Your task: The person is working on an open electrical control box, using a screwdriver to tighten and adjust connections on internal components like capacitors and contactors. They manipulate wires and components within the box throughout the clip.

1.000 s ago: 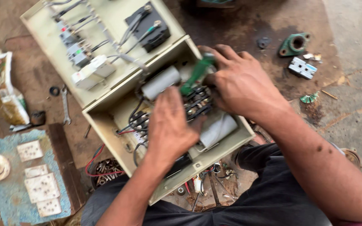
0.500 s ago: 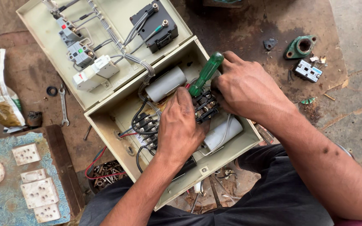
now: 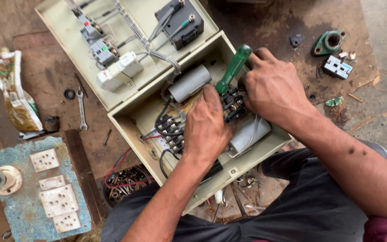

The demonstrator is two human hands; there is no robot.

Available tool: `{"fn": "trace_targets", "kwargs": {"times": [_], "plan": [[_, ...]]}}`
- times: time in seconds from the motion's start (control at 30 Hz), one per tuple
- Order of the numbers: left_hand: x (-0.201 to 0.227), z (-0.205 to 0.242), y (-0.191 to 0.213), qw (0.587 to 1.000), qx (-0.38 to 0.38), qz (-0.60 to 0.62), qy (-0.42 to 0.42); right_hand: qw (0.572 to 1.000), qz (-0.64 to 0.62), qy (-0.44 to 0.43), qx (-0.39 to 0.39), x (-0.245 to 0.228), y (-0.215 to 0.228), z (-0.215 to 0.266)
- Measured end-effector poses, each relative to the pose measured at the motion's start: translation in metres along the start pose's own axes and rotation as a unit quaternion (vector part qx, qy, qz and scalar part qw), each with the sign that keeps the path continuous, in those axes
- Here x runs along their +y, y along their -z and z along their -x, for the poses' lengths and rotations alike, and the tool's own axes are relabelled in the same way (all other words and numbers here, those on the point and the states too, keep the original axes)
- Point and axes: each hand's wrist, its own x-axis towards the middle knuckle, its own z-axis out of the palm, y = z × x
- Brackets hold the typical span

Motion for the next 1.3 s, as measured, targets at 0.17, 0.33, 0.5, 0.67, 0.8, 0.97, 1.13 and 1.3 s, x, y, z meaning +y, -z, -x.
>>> {"fn": "trace_targets", "kwargs": {"times": [0.17,0.33,0.5,0.67,0.8,0.97,1.13,1.3], "plan": [[0.001,-0.005,0.001,0.998,-0.037,-0.029,0.034,0.999,0.045,-0.011,-0.016,-0.006,0.010,0.005],[0.002,-0.003,0.004,1.000,-0.003,-0.017,0.008,0.996,0.035,-0.043,-0.068,-0.008,0.012,-0.001],[0.006,-0.005,0.006,1.000,0.005,-0.013,0.011,0.996,0.069,0.008,0.061,-0.007,0.008,0.010],[0.005,-0.003,0.007,1.000,0.004,-0.007,0.013,0.995,0.072,0.006,0.073,-0.011,0.007,0.008],[0.008,-0.006,0.010,1.000,0.001,-0.003,0.023,0.994,0.063,0.001,0.093,-0.014,0.014,0.012],[0.006,-0.004,0.008,0.999,-0.011,0.002,0.041,0.993,0.105,-0.004,0.060,-0.013,0.004,0.007],[0.009,-0.005,0.012,0.999,0.030,0.012,0.004,0.992,0.113,-0.013,0.059,-0.014,0.003,0.011],[0.003,-0.002,0.009,0.999,-0.013,0.010,0.032,0.991,0.107,0.004,0.085,-0.018,0.006,0.012]]}}
